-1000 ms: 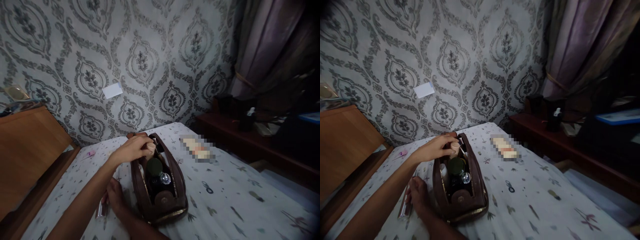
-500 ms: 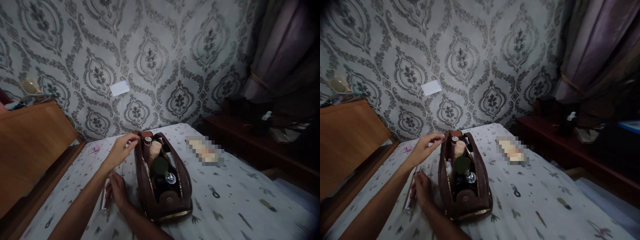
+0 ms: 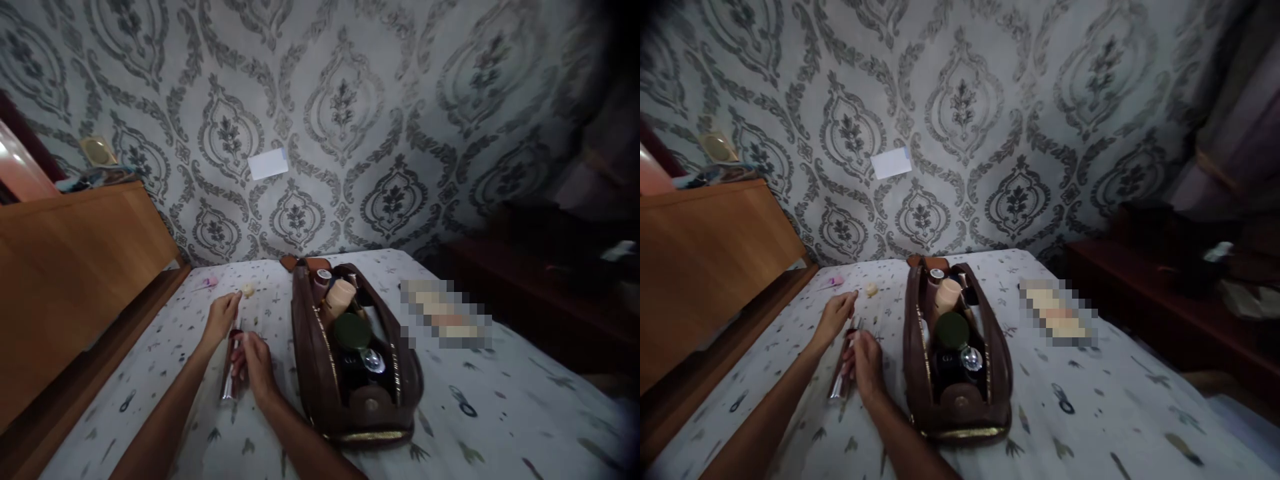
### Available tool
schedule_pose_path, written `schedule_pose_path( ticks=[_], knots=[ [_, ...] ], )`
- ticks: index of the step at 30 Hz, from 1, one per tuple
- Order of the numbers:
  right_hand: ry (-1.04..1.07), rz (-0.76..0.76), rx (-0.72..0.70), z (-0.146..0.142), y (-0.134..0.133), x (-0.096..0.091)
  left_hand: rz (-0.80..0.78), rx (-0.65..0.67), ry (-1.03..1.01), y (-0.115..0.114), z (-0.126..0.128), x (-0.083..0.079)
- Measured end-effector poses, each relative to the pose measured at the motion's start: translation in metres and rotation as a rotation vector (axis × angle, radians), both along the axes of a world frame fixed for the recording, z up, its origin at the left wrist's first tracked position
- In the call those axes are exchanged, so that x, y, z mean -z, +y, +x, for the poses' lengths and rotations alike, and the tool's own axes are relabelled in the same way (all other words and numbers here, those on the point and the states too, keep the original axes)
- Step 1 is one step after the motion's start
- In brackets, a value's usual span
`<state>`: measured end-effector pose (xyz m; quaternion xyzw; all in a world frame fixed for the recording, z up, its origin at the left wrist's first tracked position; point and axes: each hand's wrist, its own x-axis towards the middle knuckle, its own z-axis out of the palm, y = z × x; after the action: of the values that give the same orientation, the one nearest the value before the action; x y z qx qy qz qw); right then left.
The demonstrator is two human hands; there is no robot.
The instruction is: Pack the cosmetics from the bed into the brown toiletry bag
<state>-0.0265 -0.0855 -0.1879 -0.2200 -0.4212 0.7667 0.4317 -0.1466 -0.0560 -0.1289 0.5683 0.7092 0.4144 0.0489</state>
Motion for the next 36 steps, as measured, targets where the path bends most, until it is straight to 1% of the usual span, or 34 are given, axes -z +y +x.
schedule_pose_path(
  ticks=[4, 9, 12, 16, 19, 22, 30, 33, 36],
  knots=[
    [-0.008, -0.01, 0.045, 0.002, 0.002, -0.001, 0.03, -0.116, 0.002, -0.003, -0.029, 0.027],
    [-0.023, 0.006, 0.077, 0.001, 0.002, -0.001, 0.038, -0.248, -0.005, -0.001, -0.059, 0.05],
    [-0.04, 0.009, 0.127, -0.001, 0.002, 0.002, 0.017, -0.264, -0.011, 0.0, -0.068, 0.061],
    [-0.068, 0.017, 0.139, -0.002, 0.002, 0.004, -0.014, -0.243, 0.015, -0.002, -0.069, 0.071],
    [-0.077, 0.026, 0.126, -0.002, 0.003, 0.005, -0.032, -0.245, 0.058, -0.001, -0.066, 0.072],
    [-0.077, 0.031, 0.128, -0.002, 0.003, 0.006, -0.036, -0.212, 0.097, 0.008, -0.063, 0.069],
    [-0.086, 0.035, 0.111, -0.002, 0.004, 0.009, -0.019, 0.0, 0.124, 0.061, -0.055, 0.058],
    [-0.09, 0.027, 0.112, -0.002, 0.004, 0.008, -0.033, 0.079, 0.114, 0.07, -0.053, 0.056],
    [-0.088, 0.027, 0.118, -0.002, 0.004, 0.008, -0.039, 0.113, 0.076, 0.071, -0.053, 0.054]
  ],
)
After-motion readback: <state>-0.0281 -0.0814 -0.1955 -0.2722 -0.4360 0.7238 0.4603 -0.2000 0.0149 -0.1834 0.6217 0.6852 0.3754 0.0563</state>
